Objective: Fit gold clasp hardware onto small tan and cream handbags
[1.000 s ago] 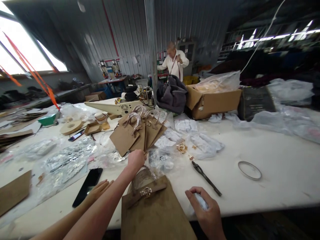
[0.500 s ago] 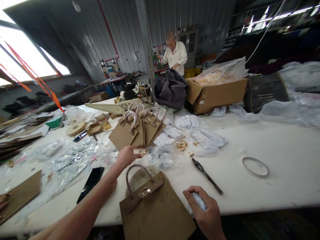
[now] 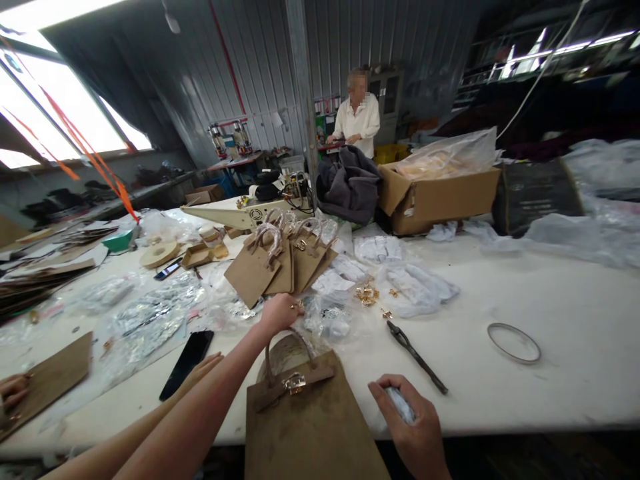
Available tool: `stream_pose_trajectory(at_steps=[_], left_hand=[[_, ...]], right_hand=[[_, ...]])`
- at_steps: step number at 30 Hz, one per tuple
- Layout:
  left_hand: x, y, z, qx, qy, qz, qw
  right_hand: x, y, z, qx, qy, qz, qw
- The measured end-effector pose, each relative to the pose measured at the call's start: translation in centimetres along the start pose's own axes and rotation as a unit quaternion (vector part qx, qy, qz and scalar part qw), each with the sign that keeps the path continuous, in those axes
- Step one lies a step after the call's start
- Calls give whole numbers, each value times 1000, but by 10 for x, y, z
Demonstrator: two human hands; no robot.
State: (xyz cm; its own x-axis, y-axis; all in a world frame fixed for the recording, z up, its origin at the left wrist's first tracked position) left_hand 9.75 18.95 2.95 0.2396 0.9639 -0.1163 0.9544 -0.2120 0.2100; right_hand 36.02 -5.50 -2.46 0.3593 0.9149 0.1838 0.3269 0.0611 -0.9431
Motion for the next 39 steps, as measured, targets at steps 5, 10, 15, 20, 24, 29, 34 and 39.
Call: stream_pose_trajectory(at_steps=[5,10,15,20,24,29,34,39], left_hand=[[-2,-5,-1,0,-3,1,1000],[-3,-17,-1,-26,1,-9,1000],[-8,-31,-2,-69,6,4,998],[-13,-39,2,-97,11,4,995],[-15,-40,-2,-119,39,3,992],[-24,-50,-24,-173,90,4,981],[-65,-53,-40,-222,195,-27,955],[-138,-24,-42,-278,290,36,915]], right_hand=[[1,-1,1,0,-3,-4,1000],[1,-2,0,4,-1,0,1000],[-1,1,-1,0,-4,15,1000],[-2,4,0,-3,-12,18,1000],[-2,7,0,-1,-10,17,1000],[-2,10,0,5,-3,22,1000],[0,23,-6,68,41,92,993],[-2,31,-1,238,50,104,964]])
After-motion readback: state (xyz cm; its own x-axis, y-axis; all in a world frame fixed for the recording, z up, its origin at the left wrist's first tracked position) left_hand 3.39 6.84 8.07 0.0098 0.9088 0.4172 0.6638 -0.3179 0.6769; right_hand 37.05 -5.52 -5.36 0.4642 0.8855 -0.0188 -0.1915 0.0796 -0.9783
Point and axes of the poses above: each hand's wrist, its own x-axis towards the middle knuckle, its own z-axis out of the palm, y = z × x, the point moved 5 cm from there along x, towards the middle knuckle, and after that the axes turned 5 degrees about -x, right-handed, at the moved point
